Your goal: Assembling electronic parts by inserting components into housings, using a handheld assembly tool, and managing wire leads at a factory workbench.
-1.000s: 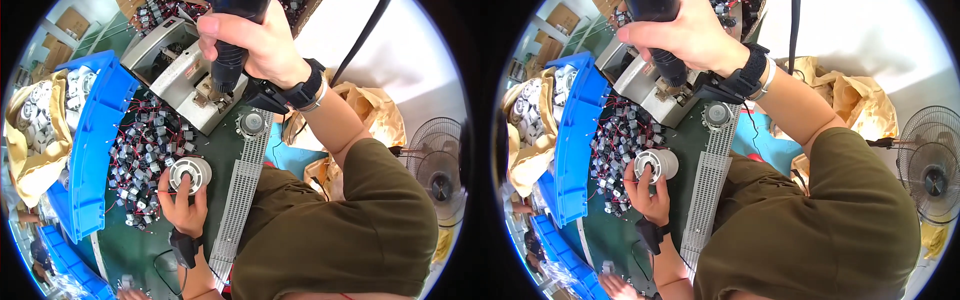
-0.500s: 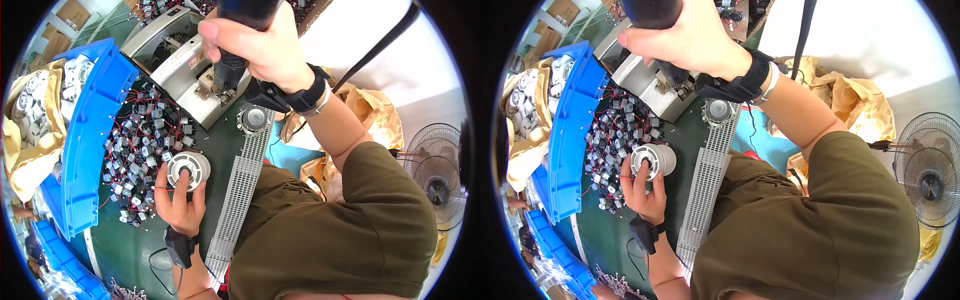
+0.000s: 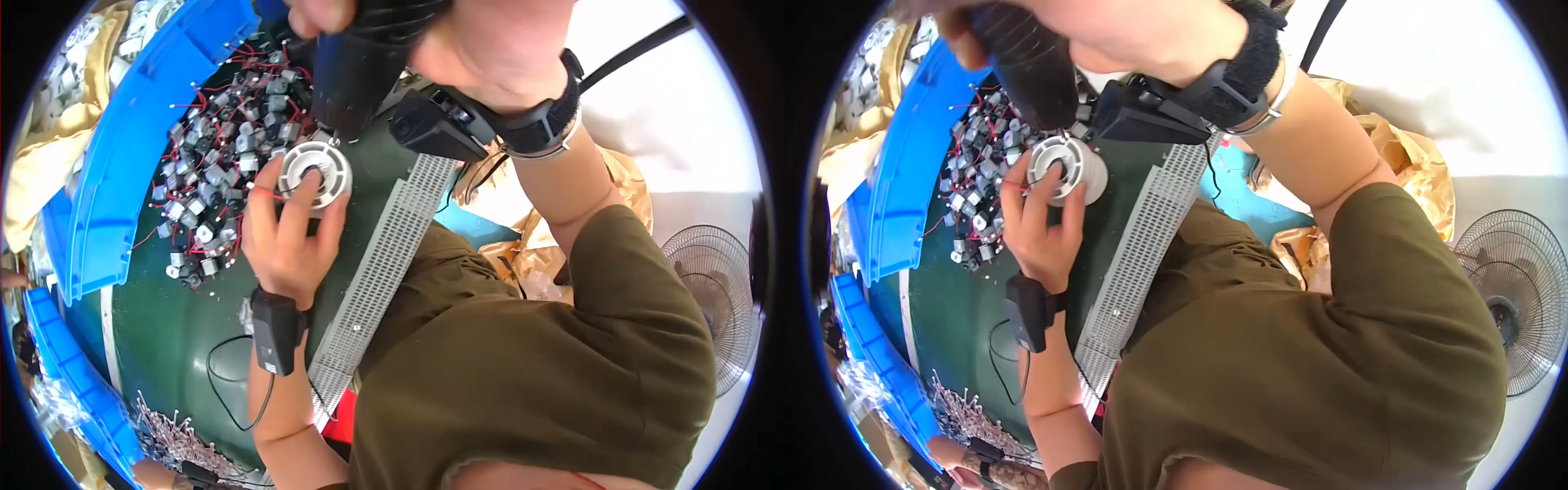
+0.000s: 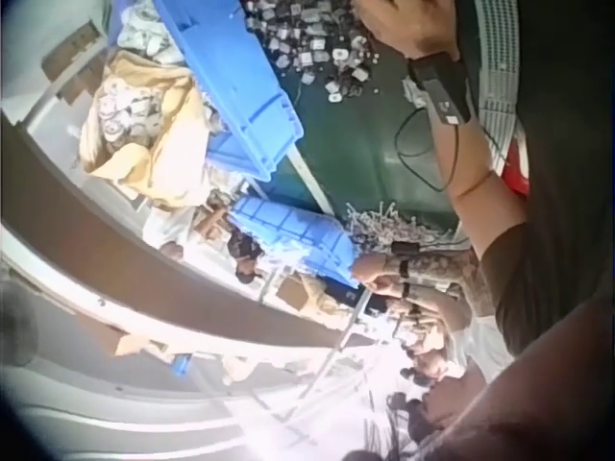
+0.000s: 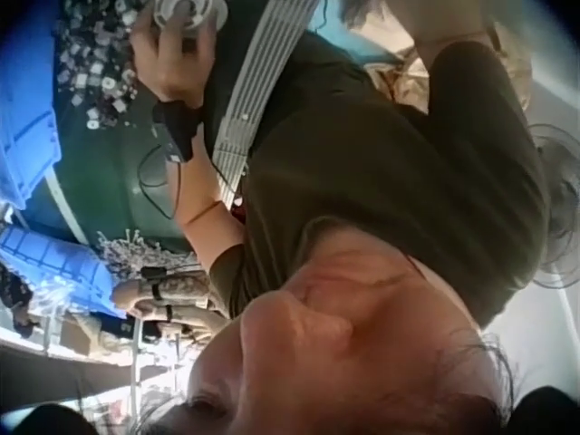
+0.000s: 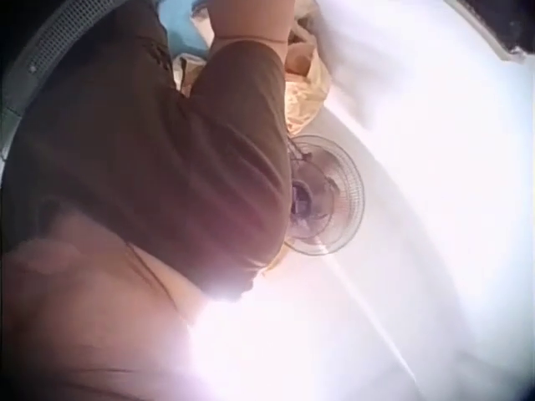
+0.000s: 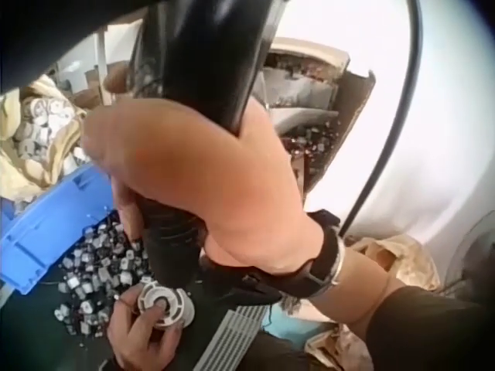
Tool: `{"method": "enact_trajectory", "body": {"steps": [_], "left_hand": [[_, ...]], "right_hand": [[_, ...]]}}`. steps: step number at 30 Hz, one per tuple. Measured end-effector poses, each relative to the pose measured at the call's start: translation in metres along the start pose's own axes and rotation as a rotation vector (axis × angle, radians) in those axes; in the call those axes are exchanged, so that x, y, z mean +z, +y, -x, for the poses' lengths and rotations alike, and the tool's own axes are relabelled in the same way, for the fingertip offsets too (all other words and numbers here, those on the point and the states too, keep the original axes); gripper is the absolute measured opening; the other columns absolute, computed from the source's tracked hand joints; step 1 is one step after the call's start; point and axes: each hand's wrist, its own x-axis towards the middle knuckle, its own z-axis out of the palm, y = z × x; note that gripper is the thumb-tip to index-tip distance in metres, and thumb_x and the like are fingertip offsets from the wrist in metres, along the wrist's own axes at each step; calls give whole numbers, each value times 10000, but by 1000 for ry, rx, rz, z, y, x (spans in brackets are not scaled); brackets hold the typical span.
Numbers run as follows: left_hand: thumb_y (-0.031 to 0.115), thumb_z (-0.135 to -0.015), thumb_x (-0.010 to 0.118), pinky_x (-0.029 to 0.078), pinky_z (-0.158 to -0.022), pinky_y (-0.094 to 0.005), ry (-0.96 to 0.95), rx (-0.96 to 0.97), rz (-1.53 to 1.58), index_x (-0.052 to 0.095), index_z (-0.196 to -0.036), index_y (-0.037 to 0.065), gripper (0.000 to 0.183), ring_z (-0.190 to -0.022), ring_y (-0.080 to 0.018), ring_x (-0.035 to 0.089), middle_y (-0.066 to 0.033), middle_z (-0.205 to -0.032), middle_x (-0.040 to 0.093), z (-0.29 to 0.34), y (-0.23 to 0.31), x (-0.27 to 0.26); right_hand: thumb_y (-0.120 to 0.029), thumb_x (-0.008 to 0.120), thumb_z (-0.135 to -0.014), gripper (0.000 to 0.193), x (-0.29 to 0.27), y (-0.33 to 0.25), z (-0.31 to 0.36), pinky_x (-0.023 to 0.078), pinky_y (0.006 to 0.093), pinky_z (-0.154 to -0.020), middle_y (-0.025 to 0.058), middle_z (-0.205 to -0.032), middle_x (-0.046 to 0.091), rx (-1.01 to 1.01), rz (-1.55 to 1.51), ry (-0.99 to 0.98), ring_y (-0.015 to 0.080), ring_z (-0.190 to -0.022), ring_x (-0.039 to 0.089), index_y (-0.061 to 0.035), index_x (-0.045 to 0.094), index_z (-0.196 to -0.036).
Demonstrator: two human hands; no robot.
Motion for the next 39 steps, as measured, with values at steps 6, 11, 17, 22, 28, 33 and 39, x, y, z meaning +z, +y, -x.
{"method": "enact_trajectory", "body": {"steps": [6,11,17,22,28,33,39], "left_hand": [[152,-621,794,491,-598,-341,-11,5,20,643,-922,64,348,-765,-290,609,-178,-1042,583,5,-10,9],[165,-628,793,493,-588,-344,-8,25,6,642,-922,69,345,-757,-299,610,-189,-1051,581,6,-9,7],[166,-631,791,499,-588,-345,-1,10,28,640,-924,64,345,-758,-305,612,-193,-1050,580,6,-9,9],[175,-634,792,498,-588,-347,-12,9,18,639,-928,62,350,-762,-307,610,-199,-1050,576,6,-9,10],[184,-637,789,493,-587,-347,2,23,23,635,-940,63,361,-761,-306,604,-197,-1053,571,4,-11,11],[183,-634,788,487,-593,-349,-22,13,24,633,-943,63,366,-758,-306,599,-191,-1053,570,6,-9,8],[184,-629,793,482,-591,-348,-13,5,24,635,-949,71,374,-750,-293,595,-190,-1053,572,8,-11,10]], "right_hand": [[-30,671,-748,411,13,8,-16,398,238,-456,60,-644,570,140,61,40,118,-493,533,30,457,-1093],[-18,668,-748,425,11,14,-15,414,238,-466,55,-659,572,148,133,21,108,-503,542,31,451,-1110],[-9,691,-718,428,14,10,-15,435,243,-527,54,-756,584,215,259,63,106,-585,557,8,481,-1090],[-35,725,-662,404,15,27,-15,443,252,-634,28,-815,591,-146,465,26,100,-718,543,-11,543,-1023],[-46,738,-630,393,35,17,-17,448,257,-659,21,-779,595,-260,1190,-100,96,-711,553,-11,575,-986],[-27,726,-652,402,19,24,-14,455,259,-661,13,-751,594,60,336,-47,85,-697,553,-2,563,-1018],[-15,699,-729,534,18,6,-20,458,223,-556,73,-768,606,307,247,-4,107,-601,567,70,427,-1182]]}}
